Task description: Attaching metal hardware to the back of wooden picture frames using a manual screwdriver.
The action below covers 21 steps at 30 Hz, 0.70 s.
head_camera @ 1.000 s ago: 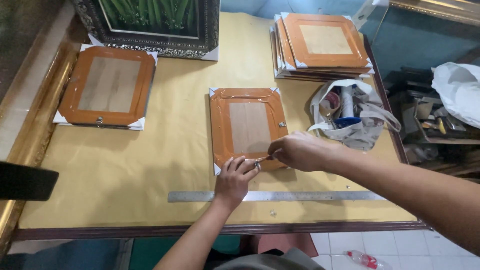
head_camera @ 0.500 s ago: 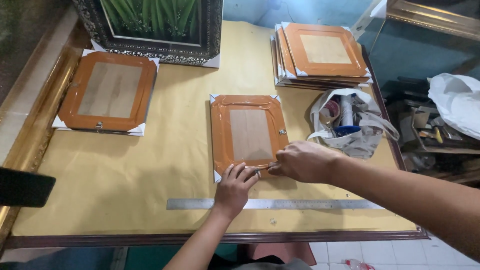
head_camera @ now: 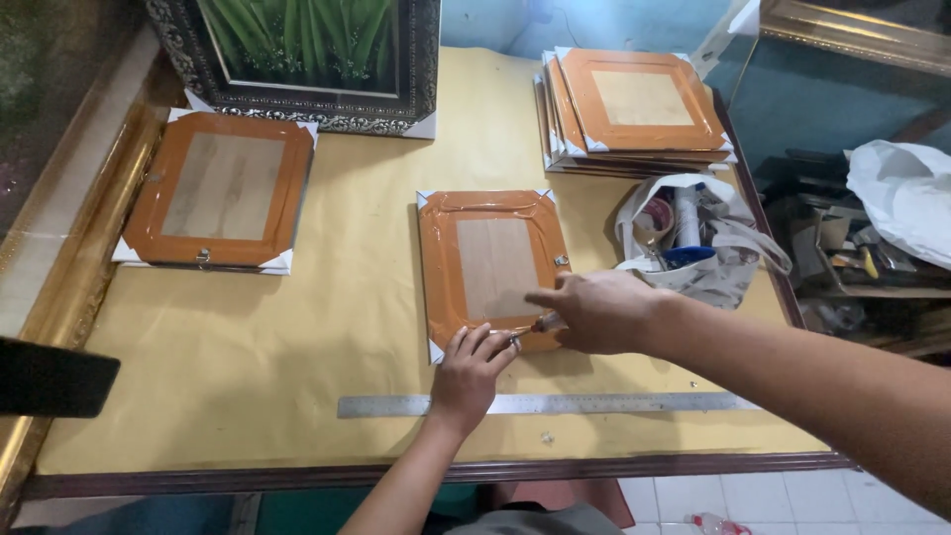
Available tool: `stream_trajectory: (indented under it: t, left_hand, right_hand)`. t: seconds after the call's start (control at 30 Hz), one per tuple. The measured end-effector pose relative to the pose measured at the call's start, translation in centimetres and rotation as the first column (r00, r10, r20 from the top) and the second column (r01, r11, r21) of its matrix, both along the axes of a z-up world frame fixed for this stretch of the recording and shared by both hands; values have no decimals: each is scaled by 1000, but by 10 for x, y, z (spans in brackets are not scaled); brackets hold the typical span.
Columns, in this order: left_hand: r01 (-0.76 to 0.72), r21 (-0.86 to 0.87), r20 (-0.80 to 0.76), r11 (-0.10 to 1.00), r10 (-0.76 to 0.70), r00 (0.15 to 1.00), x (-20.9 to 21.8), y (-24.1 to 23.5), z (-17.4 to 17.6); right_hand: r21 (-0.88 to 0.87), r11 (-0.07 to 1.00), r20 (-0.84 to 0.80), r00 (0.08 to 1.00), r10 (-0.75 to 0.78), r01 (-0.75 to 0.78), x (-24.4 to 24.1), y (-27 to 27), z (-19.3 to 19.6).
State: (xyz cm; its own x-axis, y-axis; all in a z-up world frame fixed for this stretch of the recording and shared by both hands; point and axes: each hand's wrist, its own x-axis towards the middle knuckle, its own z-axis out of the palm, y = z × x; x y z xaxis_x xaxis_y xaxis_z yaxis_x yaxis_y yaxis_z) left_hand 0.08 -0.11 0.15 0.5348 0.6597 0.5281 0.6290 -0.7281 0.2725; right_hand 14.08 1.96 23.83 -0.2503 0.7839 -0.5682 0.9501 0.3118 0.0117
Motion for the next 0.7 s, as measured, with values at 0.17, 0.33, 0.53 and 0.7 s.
stream_trajectory:
  t: [0.17, 0.33, 0.53, 0.7]
  left_hand:
    - [-13, 39, 1, 999, 13, 1000, 1, -1, -9]
    - [-7, 22, 29, 1000, 6, 1000, 3, 2, -5]
    - [-24, 45, 41, 999, 22, 999, 2, 1, -10]
    - [-8, 23, 32, 1000, 7, 999, 2, 1, -10]
  right_hand:
    - [325, 704, -28, 737, 675, -632, 36, 6, -39]
    - [168, 897, -264, 858, 441, -409, 20, 11, -32]
    - [-51, 874, -106, 868, -485, 482, 15, 16, -37]
    - [28, 999, 79, 997, 25, -27, 8, -6, 4]
